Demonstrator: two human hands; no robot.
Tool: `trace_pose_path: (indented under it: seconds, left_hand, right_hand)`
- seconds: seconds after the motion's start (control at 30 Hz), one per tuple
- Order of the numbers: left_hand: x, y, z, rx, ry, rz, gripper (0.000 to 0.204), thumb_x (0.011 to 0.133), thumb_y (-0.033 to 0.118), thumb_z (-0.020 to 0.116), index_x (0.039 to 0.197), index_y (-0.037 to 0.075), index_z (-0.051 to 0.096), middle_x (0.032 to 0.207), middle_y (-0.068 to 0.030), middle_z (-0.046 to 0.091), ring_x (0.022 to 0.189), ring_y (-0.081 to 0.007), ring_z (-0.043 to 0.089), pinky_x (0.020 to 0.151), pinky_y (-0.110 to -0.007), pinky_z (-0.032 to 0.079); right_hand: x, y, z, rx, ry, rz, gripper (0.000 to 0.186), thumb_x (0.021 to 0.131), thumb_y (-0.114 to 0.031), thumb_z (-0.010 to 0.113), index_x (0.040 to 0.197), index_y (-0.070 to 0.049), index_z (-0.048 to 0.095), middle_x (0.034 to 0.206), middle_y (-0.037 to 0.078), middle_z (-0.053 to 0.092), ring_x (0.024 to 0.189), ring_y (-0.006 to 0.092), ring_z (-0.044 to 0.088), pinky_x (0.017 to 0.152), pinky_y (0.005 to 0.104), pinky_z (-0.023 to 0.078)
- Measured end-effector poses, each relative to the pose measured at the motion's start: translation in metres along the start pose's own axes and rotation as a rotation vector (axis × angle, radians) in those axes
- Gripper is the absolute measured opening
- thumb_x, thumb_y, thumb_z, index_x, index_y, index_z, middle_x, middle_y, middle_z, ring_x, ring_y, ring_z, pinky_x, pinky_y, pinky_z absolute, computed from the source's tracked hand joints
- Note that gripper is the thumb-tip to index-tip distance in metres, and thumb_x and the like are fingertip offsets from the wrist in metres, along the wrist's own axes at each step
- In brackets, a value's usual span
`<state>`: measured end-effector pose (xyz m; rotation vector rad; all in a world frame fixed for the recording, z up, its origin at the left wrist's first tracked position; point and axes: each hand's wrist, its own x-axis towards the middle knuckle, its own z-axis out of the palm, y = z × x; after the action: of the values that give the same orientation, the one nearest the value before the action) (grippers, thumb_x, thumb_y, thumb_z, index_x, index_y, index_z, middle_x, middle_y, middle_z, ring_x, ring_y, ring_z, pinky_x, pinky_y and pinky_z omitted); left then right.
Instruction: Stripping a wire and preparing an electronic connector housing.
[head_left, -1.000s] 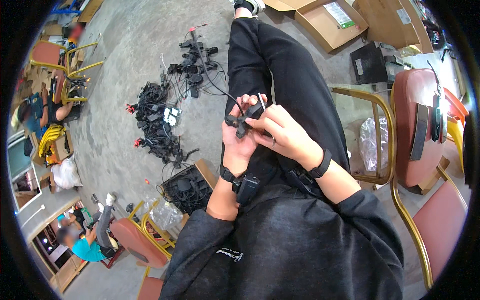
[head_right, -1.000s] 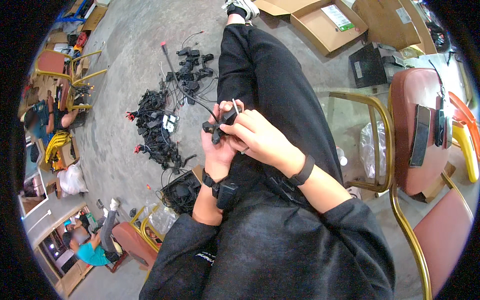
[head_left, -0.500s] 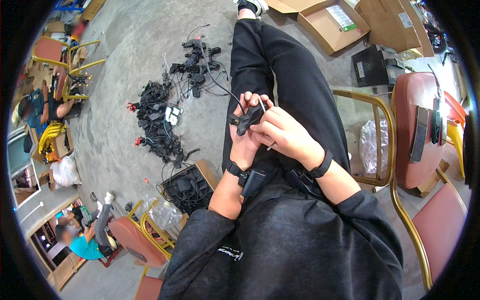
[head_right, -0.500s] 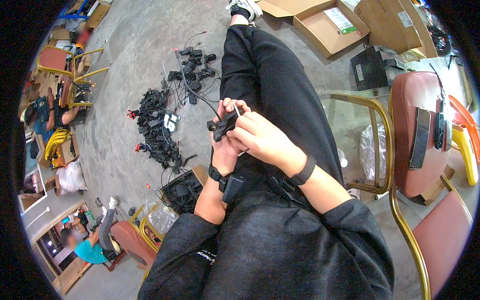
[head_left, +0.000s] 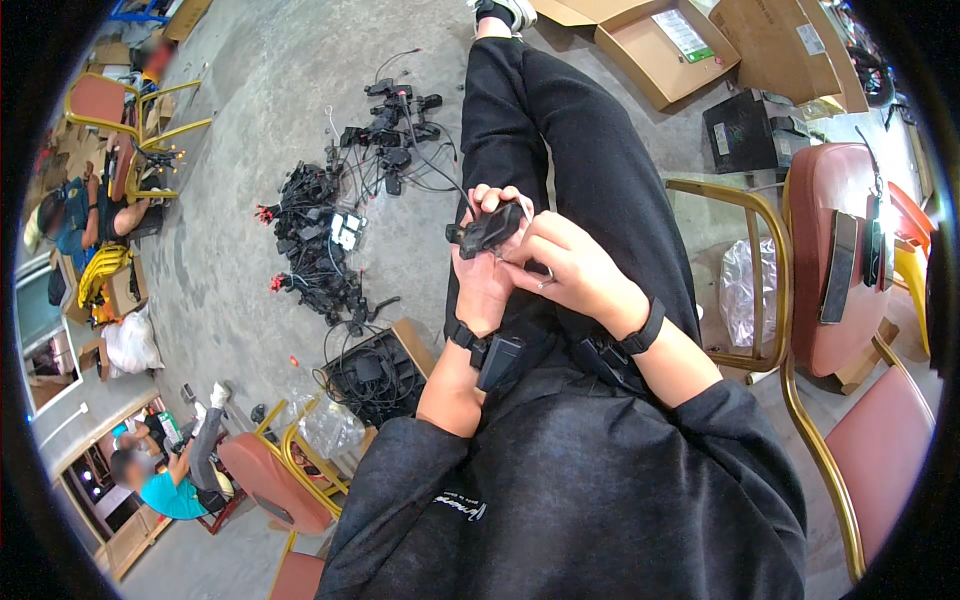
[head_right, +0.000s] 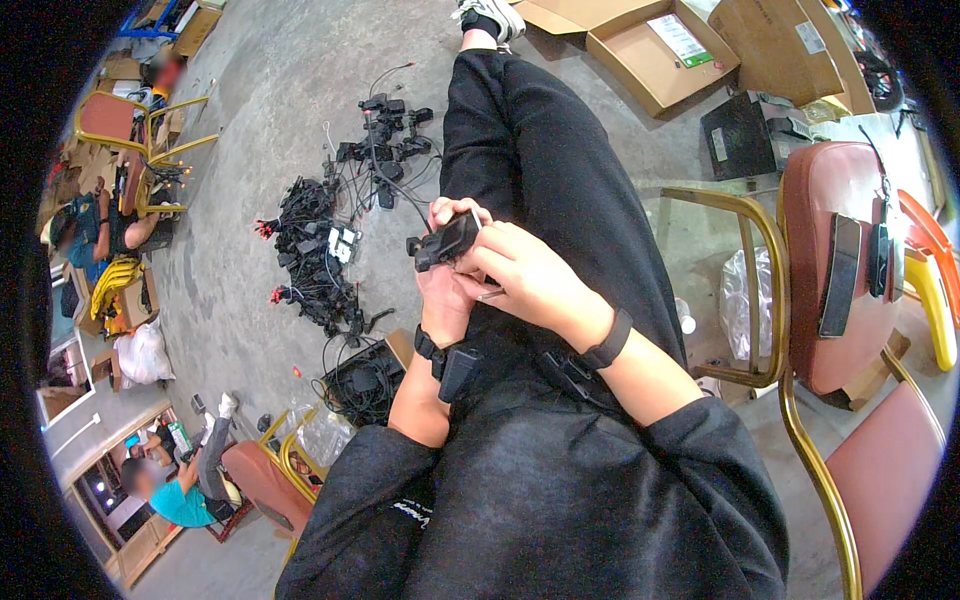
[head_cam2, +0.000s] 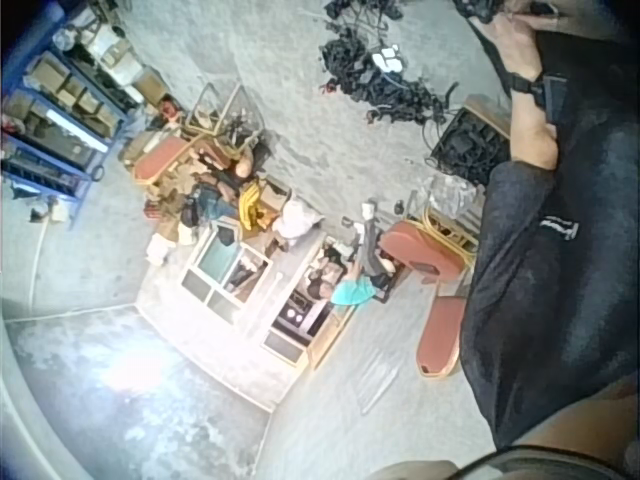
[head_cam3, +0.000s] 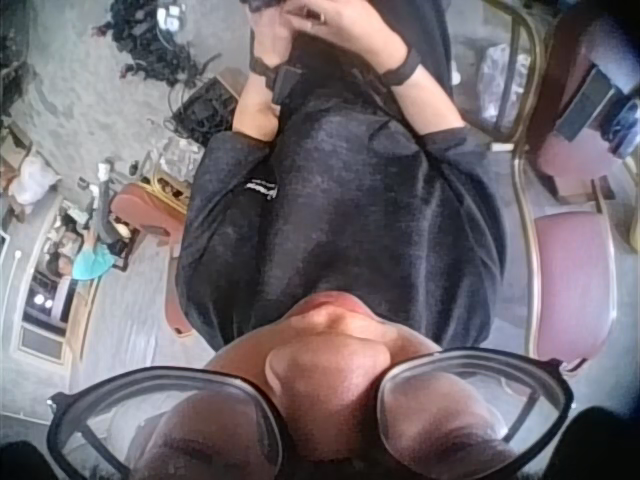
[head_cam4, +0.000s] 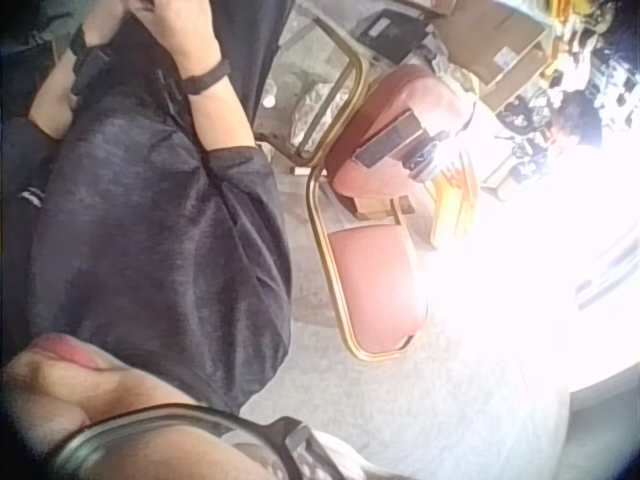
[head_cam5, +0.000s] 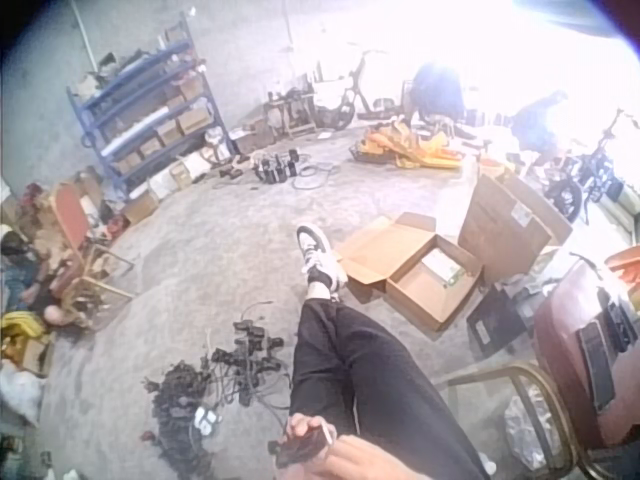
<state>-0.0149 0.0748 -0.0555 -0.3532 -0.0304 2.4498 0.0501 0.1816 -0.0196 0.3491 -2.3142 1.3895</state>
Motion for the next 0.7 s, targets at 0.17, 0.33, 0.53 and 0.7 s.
trace_pose_path:
  seconds: [0.17, 0.33, 0.53, 0.7]
  left_hand:
    - [-0.002, 0.005, -0.004, 0.156, -0.021, -0.037, 0.018, 0.093, 0.023, 0.048, 0.083, 0.007, 0.048, 0.074, -0.0031, 0.049, 0.089, -0.0212, 0.048, 0.09, -0.037, 0.039]
    - [-0.013, 0.013, 0.005, 0.53, 0.06, -0.084, 0.02, 0.093, 0.023, 0.051, 0.089, 0.005, 0.054, 0.072, -0.0037, 0.053, 0.08, -0.0178, 0.056, 0.079, -0.03, 0.047]
    - [-0.016, 0.007, 0.009, 0.946, 0.101, -0.021, 0.017, 0.088, 0.017, 0.06, 0.092, 0.001, 0.059, 0.085, -0.0078, 0.063, 0.075, -0.0168, 0.06, 0.073, -0.028, 0.049]
    - [-0.019, 0.009, 0.011, 0.953, 0.127, 0.012, 0.016, 0.086, 0.013, 0.062, 0.093, -0.001, 0.061, 0.087, -0.0104, 0.066, 0.076, -0.0158, 0.061, 0.074, -0.026, 0.049]
  right_hand:
    - [-0.001, -0.006, -0.004, 0.142, 0.153, 0.223, 0.02, 0.068, -0.003, 0.073, 0.084, -0.004, 0.061, 0.068, 0.006, 0.048, 0.059, 0.0183, 0.047, 0.057, 0.0273, 0.042]
    - [-0.002, 0.002, -0.003, 0.428, 0.382, 0.496, 0.01, 0.077, -0.002, 0.069, 0.085, -0.002, 0.063, 0.067, -0.004, 0.042, 0.06, 0.0046, 0.037, 0.055, 0.02, 0.032]
    - [0.001, 0.002, -0.007, 0.662, 0.443, 0.626, 0.006, 0.082, -0.003, 0.065, 0.087, -0.001, 0.063, 0.067, -0.006, 0.046, 0.061, 0.002, 0.041, 0.055, 0.0164, 0.033]
    - [-0.003, 0.011, -0.007, 0.775, 0.425, 0.728, 0.009, 0.084, -0.003, 0.062, 0.091, 0.002, 0.06, 0.079, 0.002, 0.061, 0.071, 0.007, 0.058, 0.065, 0.0195, 0.046]
